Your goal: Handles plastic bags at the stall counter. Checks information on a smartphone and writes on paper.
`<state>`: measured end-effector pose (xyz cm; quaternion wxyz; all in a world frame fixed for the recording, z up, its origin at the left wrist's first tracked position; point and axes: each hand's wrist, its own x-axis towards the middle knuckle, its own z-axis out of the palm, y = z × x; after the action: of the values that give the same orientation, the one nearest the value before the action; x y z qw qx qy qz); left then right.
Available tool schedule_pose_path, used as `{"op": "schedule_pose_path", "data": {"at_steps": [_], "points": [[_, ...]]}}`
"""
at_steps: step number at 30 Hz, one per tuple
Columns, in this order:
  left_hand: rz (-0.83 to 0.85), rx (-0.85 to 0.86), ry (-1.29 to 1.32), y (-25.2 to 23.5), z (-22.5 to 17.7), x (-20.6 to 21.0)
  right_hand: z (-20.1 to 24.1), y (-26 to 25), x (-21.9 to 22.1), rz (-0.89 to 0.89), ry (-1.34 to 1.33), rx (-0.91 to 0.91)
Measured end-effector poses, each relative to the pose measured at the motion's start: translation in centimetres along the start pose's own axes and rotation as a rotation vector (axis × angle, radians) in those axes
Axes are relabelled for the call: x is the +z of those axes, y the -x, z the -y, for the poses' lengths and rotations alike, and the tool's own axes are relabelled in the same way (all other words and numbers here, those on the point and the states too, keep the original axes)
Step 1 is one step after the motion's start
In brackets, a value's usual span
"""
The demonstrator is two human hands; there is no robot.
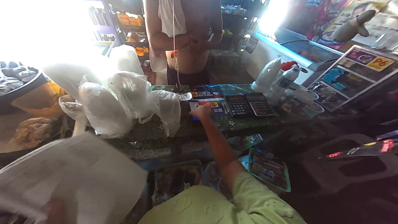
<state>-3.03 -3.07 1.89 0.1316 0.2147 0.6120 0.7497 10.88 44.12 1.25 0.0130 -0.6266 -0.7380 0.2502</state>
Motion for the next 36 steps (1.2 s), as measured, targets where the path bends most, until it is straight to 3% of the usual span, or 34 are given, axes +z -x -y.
{"op": "schedule_pose_path", "data": {"at_steps": [5,7,10,12,15,19,22,24,26,28,29,34,36], "points": [[0.350,-0.145,0.046,-4.3,-2.8,13.6,-9.9,-4.0,-2.3,0.259,-0.628,-0.098],[0.484,-0.245,0.065,-6.0,-3.1,19.1,-14.7,-2.6,-3.9,0.307,-0.836,-0.075],[0.595,-0.379,0.094,-8.6,-2.1,28.0,-21.5,0.2,-6.0,0.217,-1.020,-0.008],[0.646,-0.482,0.091,-10.8,0.7,34.0,-25.6,1.7,-6.8,0.098,-1.067,0.049],[0.705,-0.578,0.134,-13.9,8.4,41.4,-29.5,4.8,-7.8,-0.079,-1.104,0.180],[0.600,-0.581,-0.110,-16.1,16.3,45.4,-31.2,8.2,-8.7,-0.198,-1.159,0.184],[0.624,-0.471,-0.504,-17.4,16.3,44.6,-31.0,8.7,-8.8,-0.193,-1.169,0.129],[0.581,-0.277,-0.827,-17.4,13.5,43.9,-30.0,8.0,-8.8,-0.167,-1.183,0.063],[0.441,-0.030,-0.950,-17.6,11.7,43.8,-28.5,6.6,-8.7,-0.116,-1.155,-0.041],[0.388,0.136,-0.787,-18.9,11.0,44.3,-25.6,4.8,-8.9,-0.092,-1.081,-0.152],[0.452,0.123,-0.611,-19.6,10.9,44.9,-23.6,3.9,-9.2,-0.085,-1.026,-0.198],[1.175,-0.411,0.209,-20.9,12.7,48.0,-12.7,-1.9,-9.6,-0.103,-0.633,-0.243],[1.262,-0.501,0.405,-20.7,13.3,49.0,-8.5,-4.6,-9.0,-0.151,-0.458,-0.237]]}}
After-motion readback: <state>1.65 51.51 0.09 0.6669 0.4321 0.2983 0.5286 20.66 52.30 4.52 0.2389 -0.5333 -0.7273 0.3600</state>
